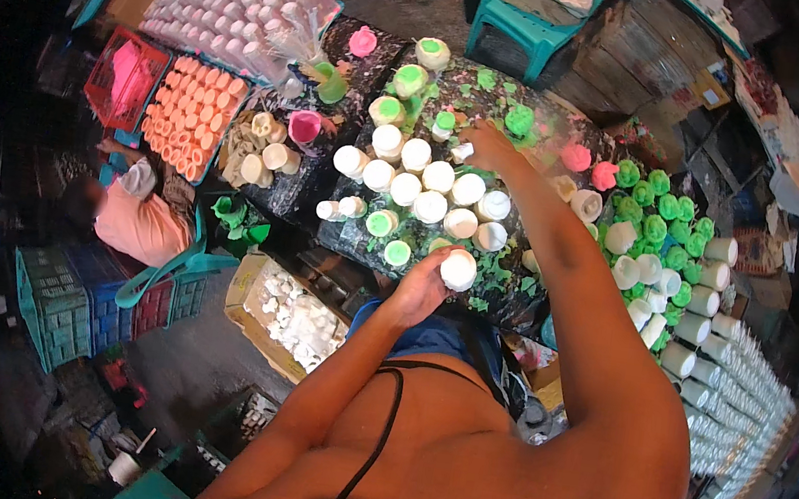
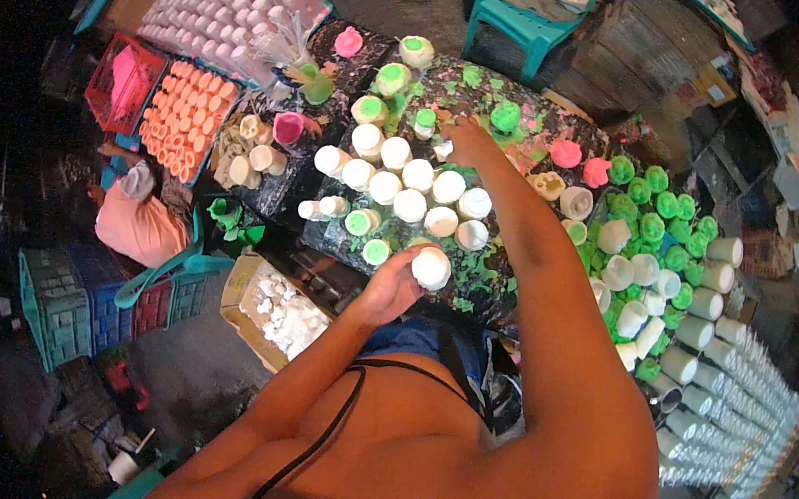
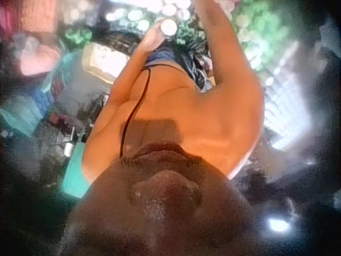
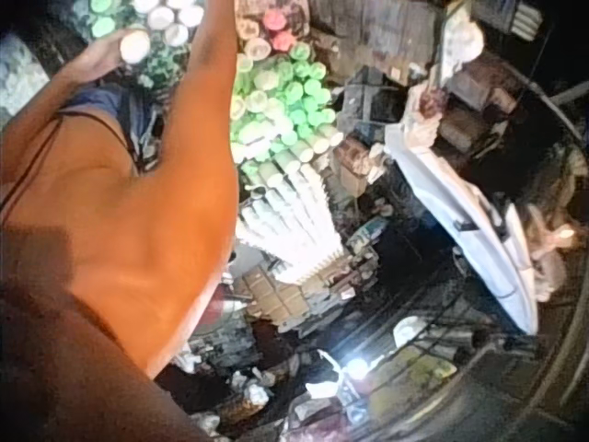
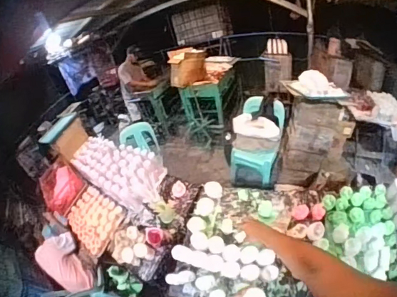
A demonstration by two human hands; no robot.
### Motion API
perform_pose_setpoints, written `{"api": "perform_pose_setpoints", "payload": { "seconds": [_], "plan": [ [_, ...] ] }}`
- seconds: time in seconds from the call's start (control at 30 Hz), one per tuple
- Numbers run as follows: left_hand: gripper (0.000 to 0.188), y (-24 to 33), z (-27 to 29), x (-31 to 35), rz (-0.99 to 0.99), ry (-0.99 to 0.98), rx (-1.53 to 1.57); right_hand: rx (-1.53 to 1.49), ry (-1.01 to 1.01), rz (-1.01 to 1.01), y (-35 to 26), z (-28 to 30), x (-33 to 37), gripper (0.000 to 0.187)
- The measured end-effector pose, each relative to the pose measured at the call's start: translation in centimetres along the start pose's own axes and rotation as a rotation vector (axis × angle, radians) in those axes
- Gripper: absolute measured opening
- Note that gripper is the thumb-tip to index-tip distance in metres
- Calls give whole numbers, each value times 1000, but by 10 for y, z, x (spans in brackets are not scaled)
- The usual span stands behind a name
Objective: The person repeatedly picks up small white cups and green lids from a table, fits the lids onto the cups, and places the assembled units back on the table. The person also briefly handles a cardboard box containing white items.
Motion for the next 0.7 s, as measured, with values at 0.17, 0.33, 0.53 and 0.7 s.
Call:
{"api": "perform_pose_setpoints", "payload": {
  "seconds": [0.17, 0.33, 0.53, 0.7],
  "plan": [
    [42, -3, -5, -20, -34, -71, 35, -372, 297, -226, -3, 34, 117, 43],
    [43, -23, -32, -40, -23, -203, -87, -1435, -18, -349, -49, -80, 283, 48],
    [35, -77, -58, -58, 67, -117, -358, -1970, 639, -272, -74, -76, 349, 48],
    [39, -98, -55, -61, -58, -153, -585, -1928, 648, -340, -76, -81, 371, 42]
  ]
}}
Point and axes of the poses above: each hand's wrist, its own x-axis away from the middle knuckle, its own z-axis out of the back of the hand, y = z × x, the point moved 6 cm from there along -x, towards the middle knuckle, and after that the axes turned 2 degrees about z, right-handed, at the moved point
